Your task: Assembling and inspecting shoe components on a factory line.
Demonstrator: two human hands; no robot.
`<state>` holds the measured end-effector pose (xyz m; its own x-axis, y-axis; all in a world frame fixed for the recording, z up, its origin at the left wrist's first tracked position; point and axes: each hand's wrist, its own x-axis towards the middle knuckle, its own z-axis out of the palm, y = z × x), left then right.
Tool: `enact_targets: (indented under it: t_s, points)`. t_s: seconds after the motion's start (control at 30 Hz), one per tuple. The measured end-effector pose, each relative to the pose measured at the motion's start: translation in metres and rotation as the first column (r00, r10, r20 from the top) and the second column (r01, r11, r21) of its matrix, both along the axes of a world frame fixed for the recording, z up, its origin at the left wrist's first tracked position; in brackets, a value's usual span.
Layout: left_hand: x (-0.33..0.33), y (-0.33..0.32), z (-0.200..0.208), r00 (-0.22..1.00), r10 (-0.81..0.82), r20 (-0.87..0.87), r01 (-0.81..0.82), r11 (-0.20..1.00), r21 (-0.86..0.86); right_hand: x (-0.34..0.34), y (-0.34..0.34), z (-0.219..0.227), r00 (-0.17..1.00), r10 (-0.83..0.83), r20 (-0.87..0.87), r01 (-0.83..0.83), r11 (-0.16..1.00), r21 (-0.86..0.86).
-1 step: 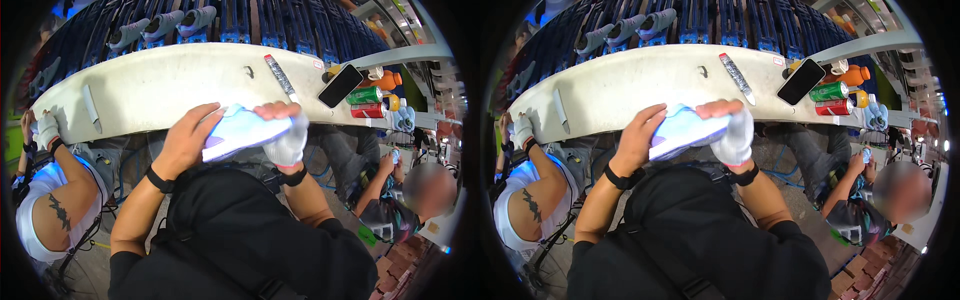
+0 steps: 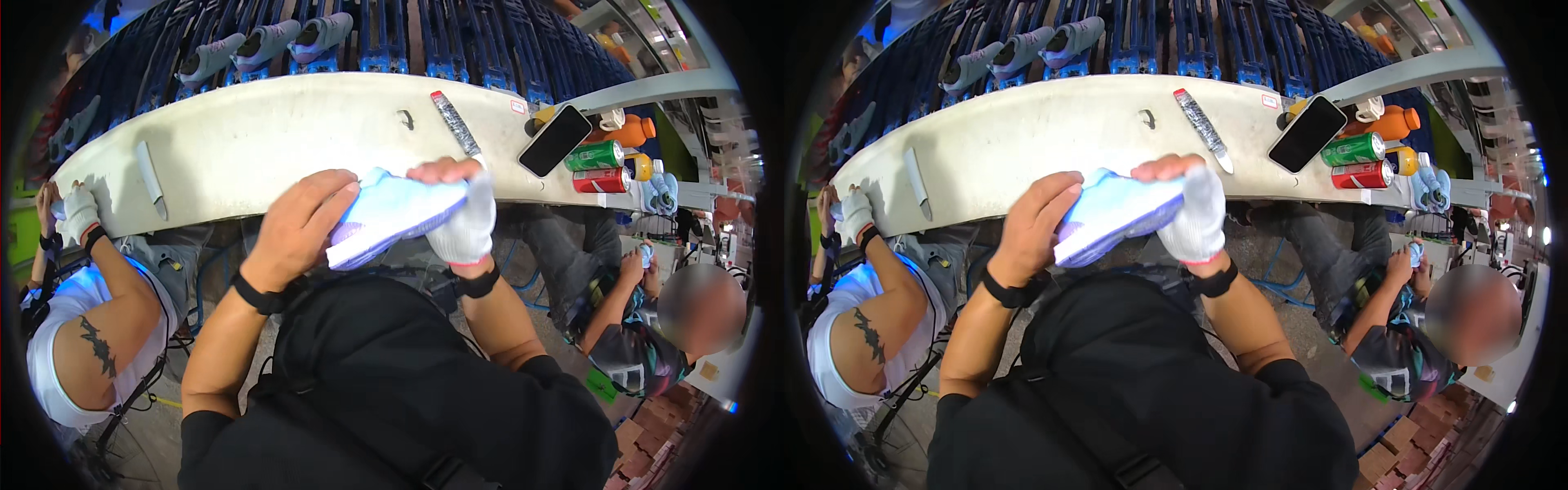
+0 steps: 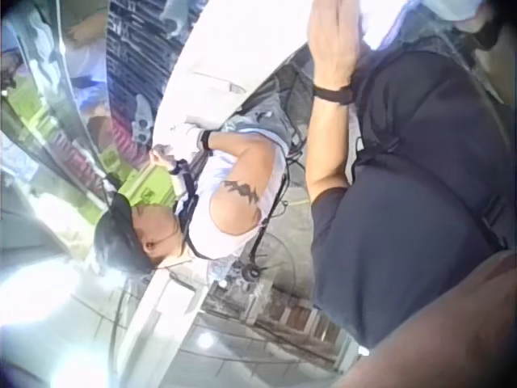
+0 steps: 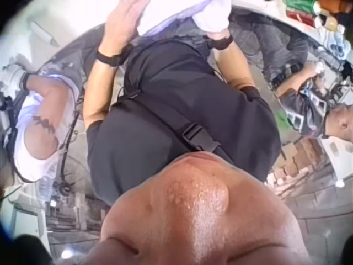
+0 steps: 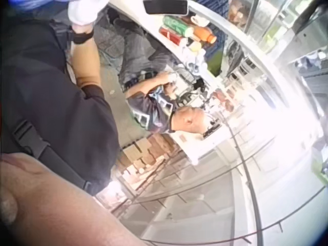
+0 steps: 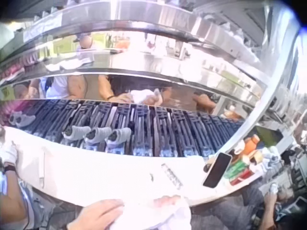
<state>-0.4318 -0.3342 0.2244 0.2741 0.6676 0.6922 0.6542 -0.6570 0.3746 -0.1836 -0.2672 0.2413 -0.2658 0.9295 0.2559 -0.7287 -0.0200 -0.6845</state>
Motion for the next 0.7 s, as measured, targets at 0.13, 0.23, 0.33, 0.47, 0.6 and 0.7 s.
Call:
enact_targets:
  t_s: [0.13,0.23,0.33,0.47,0.6,0.7]
  points:
    - [-0.018,0.012,0.049,0.997,-0.021,0.078,0.018,0.999,0.031,0.002,0.044,0.008,0.708,-0.277,0.650,-0.197,0.806,0.558]
    - [-0.014,0.030,0.057,0.996,-0.054,0.071,0.070,0.969,-0.236,-0.016,0.044,0.024,0.666,-0.208,0.716,-0.314,0.793,0.522]
    - [-0.007,0.041,0.061,0.997,-0.046,0.065,0.064,0.946,-0.318,-0.048,0.049,0.026,0.726,-0.257,0.638,-0.210,0.800,0.562]
    - [-0.009,0.045,0.068,0.992,0.043,0.121,0.030,0.839,-0.543,-0.062,0.055,0.003,0.772,-0.189,0.607,-0.176,0.854,0.490]
    - [-0.027,0.053,0.049,0.981,0.118,0.154,-0.007,0.815,-0.580,-0.075,0.062,-0.012,0.978,-0.084,0.192,0.031,0.964,0.265]
    - [-0.028,0.062,0.054,0.987,0.109,0.118,-0.019,0.809,-0.588,-0.074,0.065,-0.002,0.888,-0.078,0.453,-0.071,0.951,0.302]
